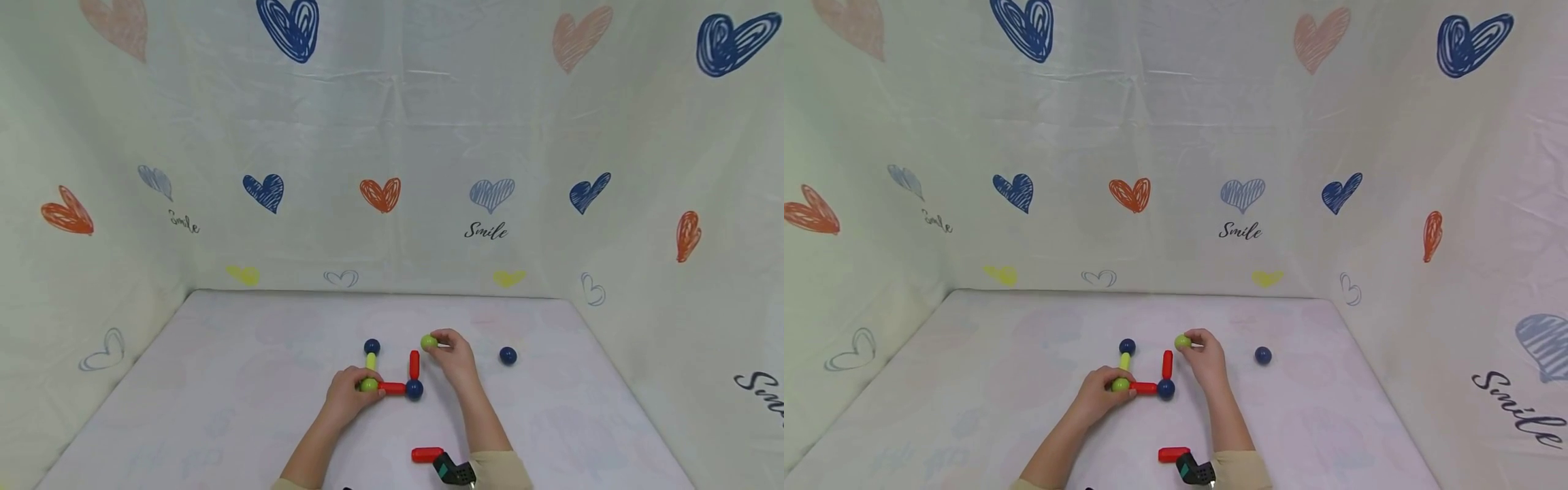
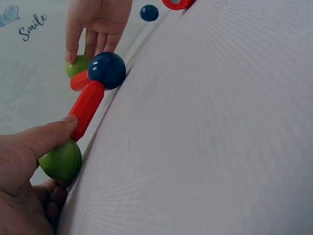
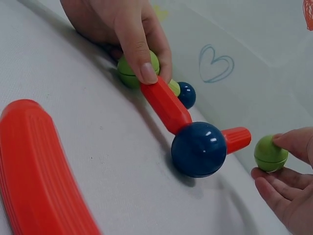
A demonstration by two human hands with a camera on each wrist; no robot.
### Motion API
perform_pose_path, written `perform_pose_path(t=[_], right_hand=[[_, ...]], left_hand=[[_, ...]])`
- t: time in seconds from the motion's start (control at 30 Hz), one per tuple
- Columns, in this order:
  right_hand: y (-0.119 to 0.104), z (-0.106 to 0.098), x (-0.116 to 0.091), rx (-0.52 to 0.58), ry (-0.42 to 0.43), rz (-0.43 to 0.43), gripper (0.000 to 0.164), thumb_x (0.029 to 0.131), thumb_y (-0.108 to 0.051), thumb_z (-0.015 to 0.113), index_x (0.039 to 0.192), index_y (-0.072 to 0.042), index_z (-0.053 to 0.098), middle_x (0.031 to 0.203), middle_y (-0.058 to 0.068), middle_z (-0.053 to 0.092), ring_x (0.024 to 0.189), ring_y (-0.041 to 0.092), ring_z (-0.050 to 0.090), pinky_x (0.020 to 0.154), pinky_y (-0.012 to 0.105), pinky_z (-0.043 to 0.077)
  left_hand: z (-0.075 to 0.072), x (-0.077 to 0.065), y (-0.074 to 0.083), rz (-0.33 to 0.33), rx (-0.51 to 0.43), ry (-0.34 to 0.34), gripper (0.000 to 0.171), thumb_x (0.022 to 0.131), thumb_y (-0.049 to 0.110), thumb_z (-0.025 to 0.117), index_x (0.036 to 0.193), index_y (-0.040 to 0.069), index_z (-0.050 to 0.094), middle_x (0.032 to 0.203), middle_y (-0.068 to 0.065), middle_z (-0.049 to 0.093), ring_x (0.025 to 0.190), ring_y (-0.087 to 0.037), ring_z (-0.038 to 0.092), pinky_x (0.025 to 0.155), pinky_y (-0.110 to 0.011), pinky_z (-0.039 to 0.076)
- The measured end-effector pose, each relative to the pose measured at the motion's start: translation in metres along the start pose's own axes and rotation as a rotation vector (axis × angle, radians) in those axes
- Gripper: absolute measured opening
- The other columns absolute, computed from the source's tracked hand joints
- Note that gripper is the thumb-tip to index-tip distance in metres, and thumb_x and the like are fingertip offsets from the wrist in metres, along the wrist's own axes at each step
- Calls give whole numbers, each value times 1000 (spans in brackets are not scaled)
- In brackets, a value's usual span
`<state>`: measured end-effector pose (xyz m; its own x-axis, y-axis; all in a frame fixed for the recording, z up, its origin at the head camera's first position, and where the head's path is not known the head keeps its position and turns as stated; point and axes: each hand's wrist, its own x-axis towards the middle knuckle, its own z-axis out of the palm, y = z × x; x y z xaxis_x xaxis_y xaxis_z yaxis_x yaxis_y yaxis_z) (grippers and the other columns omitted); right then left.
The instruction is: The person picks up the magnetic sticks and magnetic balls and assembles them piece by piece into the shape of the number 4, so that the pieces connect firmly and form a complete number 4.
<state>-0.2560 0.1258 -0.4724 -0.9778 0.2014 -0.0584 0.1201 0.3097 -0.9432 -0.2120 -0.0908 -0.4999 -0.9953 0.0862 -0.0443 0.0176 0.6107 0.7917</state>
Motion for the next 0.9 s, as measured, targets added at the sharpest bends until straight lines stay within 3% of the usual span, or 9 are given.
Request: perform_pose_path(t=[0.43, 0.9], right_hand=[[-6, 8, 1, 43, -35, 2, 27, 89, -8, 69, 116, -4, 64, 114, 14, 64, 93, 24, 64, 82, 35, 54], [-12, 12, 2, 10, -71, -46, 26, 89, -8, 68, 115, -3, 65, 110, 12, 65, 88, 21, 64, 79, 36, 53]], left_hand=[[1, -1, 1, 7, 8, 10, 16, 78, 19, 82, 91, 20, 73, 93, -2, 56, 92, -23, 47, 76, -40, 44], [-1, -1, 1, 18, 20, 4, 16, 78, 20, 82, 92, 20, 73, 92, -1, 56, 90, -23, 47, 75, -40, 41]])
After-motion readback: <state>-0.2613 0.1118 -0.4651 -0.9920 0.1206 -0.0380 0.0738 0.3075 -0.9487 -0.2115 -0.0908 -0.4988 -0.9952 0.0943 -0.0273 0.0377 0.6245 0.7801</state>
